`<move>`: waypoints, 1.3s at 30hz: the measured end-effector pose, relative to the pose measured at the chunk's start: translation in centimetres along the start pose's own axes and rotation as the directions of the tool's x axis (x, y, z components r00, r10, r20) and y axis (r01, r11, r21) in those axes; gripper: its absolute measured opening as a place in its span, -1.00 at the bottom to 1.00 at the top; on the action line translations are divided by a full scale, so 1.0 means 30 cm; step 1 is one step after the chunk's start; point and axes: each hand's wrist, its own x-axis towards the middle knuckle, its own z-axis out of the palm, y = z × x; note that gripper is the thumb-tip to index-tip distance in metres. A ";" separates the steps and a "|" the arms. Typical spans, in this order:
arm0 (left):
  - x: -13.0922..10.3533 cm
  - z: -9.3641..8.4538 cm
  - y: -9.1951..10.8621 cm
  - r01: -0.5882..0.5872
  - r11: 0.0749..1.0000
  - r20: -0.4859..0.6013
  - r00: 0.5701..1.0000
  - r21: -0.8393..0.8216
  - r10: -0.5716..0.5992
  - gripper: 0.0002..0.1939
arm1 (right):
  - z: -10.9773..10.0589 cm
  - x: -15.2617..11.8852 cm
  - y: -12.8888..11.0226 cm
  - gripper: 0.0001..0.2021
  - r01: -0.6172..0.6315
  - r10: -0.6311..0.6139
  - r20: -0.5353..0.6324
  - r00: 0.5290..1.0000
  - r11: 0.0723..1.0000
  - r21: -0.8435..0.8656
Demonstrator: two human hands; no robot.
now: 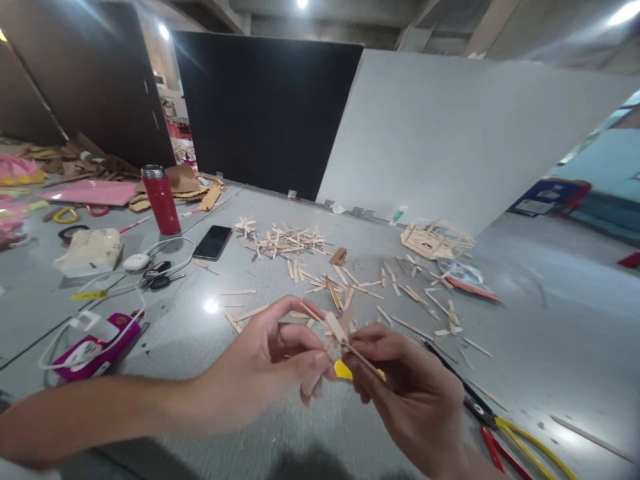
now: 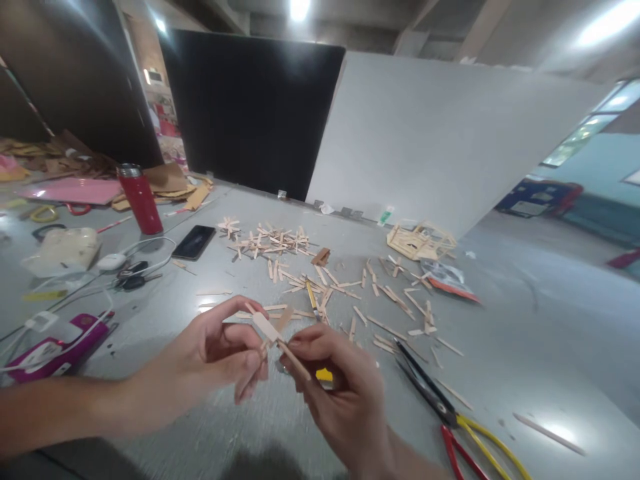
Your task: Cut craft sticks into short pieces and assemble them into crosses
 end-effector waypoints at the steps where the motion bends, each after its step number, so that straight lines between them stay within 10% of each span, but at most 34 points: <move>1: -0.003 0.004 0.002 -0.002 1.000 0.008 1.000 0.011 0.002 -0.58 | 0.001 0.003 0.000 -0.87 -0.028 0.028 0.010 1.000 0.999 0.040; 10: 0.000 -0.002 -0.014 0.030 0.999 0.076 0.997 -0.029 -0.027 -0.60 | 0.005 0.006 -0.009 -0.92 -0.256 0.221 0.163 0.962 0.937 0.236; 39: -0.003 0.006 -0.013 0.011 1.000 0.044 0.999 -0.027 -0.010 -0.71 | -0.013 0.029 -0.033 -0.69 -0.284 0.239 0.316 0.918 0.953 0.104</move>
